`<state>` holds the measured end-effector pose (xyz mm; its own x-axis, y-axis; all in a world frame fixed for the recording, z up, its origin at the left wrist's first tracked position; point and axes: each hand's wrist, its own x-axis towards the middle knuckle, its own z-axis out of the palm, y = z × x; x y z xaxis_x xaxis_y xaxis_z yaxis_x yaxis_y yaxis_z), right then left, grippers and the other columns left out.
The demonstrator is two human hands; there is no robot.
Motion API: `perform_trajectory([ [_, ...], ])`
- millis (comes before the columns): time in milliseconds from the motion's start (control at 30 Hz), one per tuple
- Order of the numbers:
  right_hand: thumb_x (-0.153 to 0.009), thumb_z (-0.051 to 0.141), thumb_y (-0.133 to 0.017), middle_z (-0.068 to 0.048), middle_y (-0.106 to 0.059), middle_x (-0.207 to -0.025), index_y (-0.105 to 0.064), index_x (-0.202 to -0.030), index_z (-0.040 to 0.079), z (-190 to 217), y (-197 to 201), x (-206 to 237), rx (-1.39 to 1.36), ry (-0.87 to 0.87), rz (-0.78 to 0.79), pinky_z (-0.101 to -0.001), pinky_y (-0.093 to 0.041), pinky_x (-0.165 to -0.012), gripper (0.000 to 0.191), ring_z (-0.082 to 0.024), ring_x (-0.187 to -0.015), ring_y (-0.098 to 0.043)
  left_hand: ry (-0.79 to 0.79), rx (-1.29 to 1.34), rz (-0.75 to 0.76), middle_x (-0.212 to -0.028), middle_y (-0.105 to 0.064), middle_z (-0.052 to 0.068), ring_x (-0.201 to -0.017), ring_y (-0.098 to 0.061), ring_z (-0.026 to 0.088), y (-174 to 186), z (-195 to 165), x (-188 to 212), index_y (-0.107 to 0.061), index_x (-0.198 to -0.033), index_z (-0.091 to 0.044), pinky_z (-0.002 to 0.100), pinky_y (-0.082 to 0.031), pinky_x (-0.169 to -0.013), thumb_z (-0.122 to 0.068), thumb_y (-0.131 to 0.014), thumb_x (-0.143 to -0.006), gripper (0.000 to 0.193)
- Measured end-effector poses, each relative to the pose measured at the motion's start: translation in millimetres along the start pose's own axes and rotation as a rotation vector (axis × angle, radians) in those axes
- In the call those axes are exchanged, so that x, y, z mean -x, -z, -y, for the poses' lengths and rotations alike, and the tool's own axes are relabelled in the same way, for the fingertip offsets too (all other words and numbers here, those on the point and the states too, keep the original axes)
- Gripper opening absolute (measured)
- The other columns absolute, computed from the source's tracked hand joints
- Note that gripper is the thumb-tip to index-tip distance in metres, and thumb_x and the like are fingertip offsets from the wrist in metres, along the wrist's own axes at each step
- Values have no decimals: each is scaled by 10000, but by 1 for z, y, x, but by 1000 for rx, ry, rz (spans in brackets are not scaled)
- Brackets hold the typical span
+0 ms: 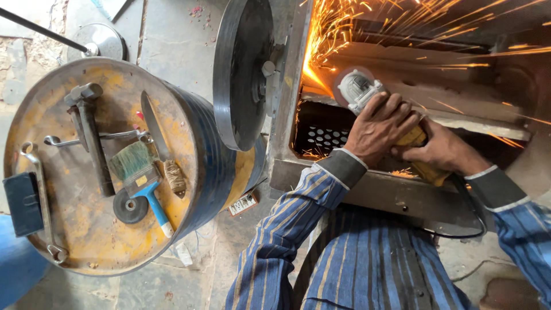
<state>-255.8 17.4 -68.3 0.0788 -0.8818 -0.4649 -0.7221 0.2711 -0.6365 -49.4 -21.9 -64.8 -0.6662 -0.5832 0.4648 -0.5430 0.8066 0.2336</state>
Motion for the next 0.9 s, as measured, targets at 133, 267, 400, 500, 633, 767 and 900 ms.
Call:
perform_trajectory([
  [133,-578,335,-905,-173,-681,-1259,-521,-1413,42,4,-1,0,-13,71,-20,-398,-500,-986,965,-270,-1136,-651,20,-21,23,-1360,-562,57,-1394,-451,250,5,0,4,-551,-1317,-165,456,-266,-1249,-303,-685,-767,583],
  [267,-573,331,-914,-181,-690,-1242,-523,-1436,64,9,-4,-1,70,-7,-37,-406,-513,-988,984,-286,-1128,-664,21,-65,12,-1380,-548,44,-1415,-439,251,6,1,5,-523,-1384,-173,464,-252,-1268,-274,-705,-805,615],
  [400,-579,355,-918,-178,-696,-1248,-530,-1407,60,11,-6,-4,50,-49,-8,-412,-523,-988,961,-297,-1131,-676,37,-19,46,-1392,-549,62,-1415,-435,265,5,4,8,-529,-1363,-165,475,-249,-1259,-274,-690,-787,607],
  [500,-583,361,-913,-188,-688,-1249,-509,-1426,60,8,-7,-6,55,-28,-3,-415,-517,-987,982,-307,-1133,-669,44,-45,17,-1414,-543,58,-1434,-426,267,5,4,10,-528,-1372,-180,477,-246,-1273,-256,-684,-826,573],
  [633,-570,351,-915,-200,-675,-1261,-488,-1457,68,4,-6,-9,112,-54,11,-421,-516,-985,1024,-317,-1137,-660,56,-37,30,-1404,-545,61,-1430,-427,272,5,3,12,-532,-1367,-178,481,-246,-1269,-255,-684,-799,593],
  [767,-604,361,-894,-212,-702,-1243,-536,-1405,40,5,-7,-10,72,-105,46,-424,-534,-987,934,-322,-1131,-685,49,-44,45,-1409,-544,44,-1433,-430,257,5,4,12,-525,-1392,-180,474,-249,-1279,-260,-697,-822,601],
  [900,-583,384,-910,-215,-689,-1251,-511,-1433,53,8,-4,-8,154,-63,-2,-420,-526,-986,996,-316,-1130,-677,55,-35,35,-1401,-543,61,-1422,-430,271,4,5,10,-528,-1370,-168,482,-248,-1263,-276,-699,-775,629],
])
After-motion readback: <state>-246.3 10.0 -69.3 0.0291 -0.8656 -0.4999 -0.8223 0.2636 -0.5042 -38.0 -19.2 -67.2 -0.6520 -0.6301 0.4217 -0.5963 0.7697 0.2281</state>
